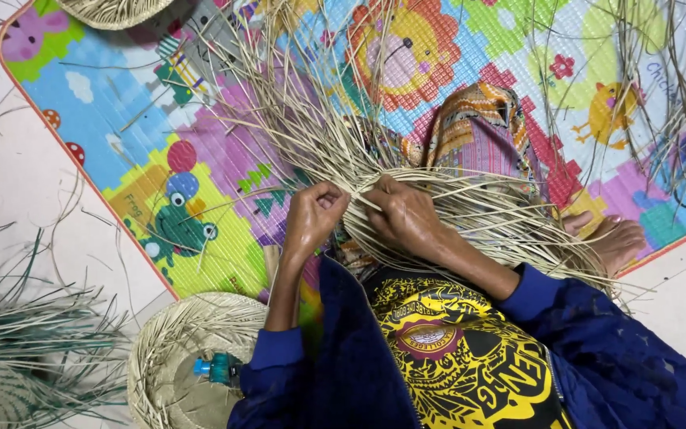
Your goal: Weaving a hat from dried straw strands while sitting on the floor.
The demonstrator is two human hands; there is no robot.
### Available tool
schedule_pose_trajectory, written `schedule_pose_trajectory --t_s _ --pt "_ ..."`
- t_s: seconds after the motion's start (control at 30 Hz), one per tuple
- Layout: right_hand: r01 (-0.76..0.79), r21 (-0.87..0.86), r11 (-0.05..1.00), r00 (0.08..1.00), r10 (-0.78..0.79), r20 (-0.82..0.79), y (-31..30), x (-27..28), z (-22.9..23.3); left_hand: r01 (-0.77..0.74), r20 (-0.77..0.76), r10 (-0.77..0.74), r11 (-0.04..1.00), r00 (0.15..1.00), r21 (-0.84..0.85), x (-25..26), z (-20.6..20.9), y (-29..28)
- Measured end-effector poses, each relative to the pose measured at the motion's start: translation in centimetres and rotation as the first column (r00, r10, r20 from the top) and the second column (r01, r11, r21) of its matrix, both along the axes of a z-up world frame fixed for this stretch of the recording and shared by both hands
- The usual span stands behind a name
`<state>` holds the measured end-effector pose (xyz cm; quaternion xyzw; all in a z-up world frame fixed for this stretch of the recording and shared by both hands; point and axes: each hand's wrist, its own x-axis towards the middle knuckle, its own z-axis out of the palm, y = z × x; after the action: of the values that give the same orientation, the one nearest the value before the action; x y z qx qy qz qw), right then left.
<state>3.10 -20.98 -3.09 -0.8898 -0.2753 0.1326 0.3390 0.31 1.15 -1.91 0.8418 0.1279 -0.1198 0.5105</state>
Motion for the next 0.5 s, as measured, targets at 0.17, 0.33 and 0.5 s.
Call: schedule_pose_trajectory --t_s 0.17,0.33,0.5 --pt "0.011 0.001 1.0 0.998 -0.011 -0.06 0.5 0.4 -0.5 -0.01 0.008 0.011 0.993 1.0 -0.117 0.2 2.3 -0.5" --pt "-0.014 -0.081 0.997 1.0 0.012 -0.021 0.7 0.5 -0.2 0.013 0.025 -0.013 1.0 1.0 -0.005 0.3 3.0 -0.7" --pt "-0.043 -0.151 0.988 0.998 0.037 -0.045 0.5 0.5 -0.4 -0.005 0.019 0.007 0.991 1.0 -0.137 0.4 1.9 -0.2"
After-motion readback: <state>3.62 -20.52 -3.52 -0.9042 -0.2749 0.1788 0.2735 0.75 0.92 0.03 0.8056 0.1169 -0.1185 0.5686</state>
